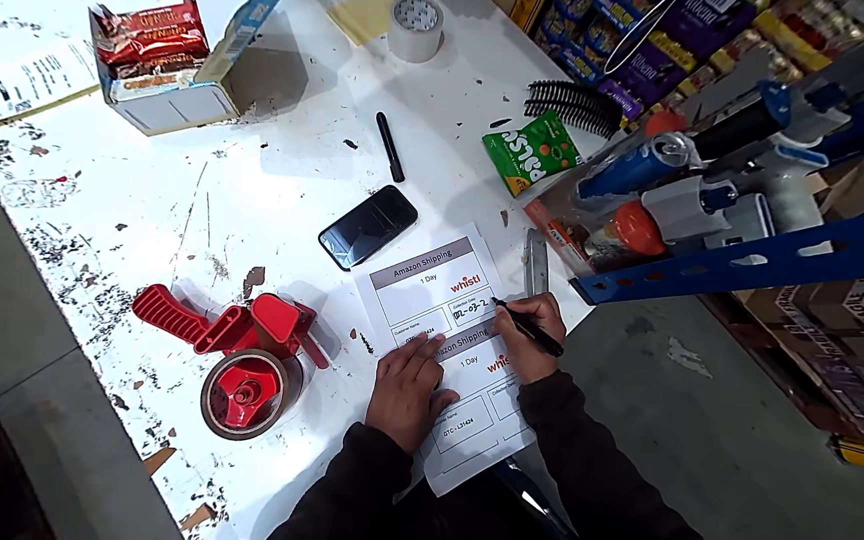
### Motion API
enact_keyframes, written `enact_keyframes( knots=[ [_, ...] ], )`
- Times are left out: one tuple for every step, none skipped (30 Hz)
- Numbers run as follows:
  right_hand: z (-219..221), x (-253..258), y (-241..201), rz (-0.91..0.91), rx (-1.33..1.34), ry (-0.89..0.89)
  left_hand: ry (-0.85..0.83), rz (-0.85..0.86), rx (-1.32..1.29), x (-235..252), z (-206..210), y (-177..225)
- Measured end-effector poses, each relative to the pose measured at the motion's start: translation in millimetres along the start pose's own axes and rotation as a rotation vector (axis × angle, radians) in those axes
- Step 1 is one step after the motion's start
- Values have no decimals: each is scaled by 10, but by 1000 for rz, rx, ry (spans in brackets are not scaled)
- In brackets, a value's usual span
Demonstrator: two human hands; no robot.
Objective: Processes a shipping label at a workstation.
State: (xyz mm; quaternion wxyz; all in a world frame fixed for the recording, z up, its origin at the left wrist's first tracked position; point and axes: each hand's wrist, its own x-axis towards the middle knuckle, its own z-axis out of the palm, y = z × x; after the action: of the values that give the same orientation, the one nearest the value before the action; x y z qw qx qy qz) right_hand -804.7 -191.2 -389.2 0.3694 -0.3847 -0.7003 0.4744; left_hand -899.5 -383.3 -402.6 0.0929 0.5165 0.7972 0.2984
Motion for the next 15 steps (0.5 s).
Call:
enact_keyframes(
  knots=[
    [0, -1, 5, 3, -11, -1, 0, 0, 1, -2, 1, 1],
    [0, -3, 7, 6, -24, -4, 3, 0, 3, -6, 3, 2],
    [2, -3, 8, 9, -36, -6, 9, 2, 4, -8, 5, 0],
    [7, 2, 12, 11, -45, -6, 14, 4, 6, -5, 8, -2],
    [11, 5, 12, 12, -51, -10, 14, 4, 8, -3, 6, -3],
    [5, 5, 9, 13, -62, -21, 11, 2, 8, -1, 4, -3],
    [-8, 6, 4, 11, -77, -35, 6, 0, 9, 0, 5, -3],
    [-19, 6, 3, 9, -90, -41, 2, -2, 6, -2, 4, -3],
    [-22, 10, 15, 9, -94, -31, -3, -3, 3, -4, -1, -3],
    [-17, 22, 45, 7, -94, -12, -5, -4, 1, -3, -2, -4],
    [-15, 31, 65, 5, -88, -1, -5, -3, 0, 0, 0, -3],
    [-16, 39, 79, 3, -76, -3, -4, -3, 1, 4, 0, -1],
    [-19, 42, 89, 3, -59, -10, -6, -3, 3, 6, -1, -4],
    [-23, 39, 101, 7, -24, -2, -9, -3, 5, 2, -3, -9],
    [-29, 36, 109, 20, 30, 22, -14, -5, 4, -2, -3, -12]
  ],
)
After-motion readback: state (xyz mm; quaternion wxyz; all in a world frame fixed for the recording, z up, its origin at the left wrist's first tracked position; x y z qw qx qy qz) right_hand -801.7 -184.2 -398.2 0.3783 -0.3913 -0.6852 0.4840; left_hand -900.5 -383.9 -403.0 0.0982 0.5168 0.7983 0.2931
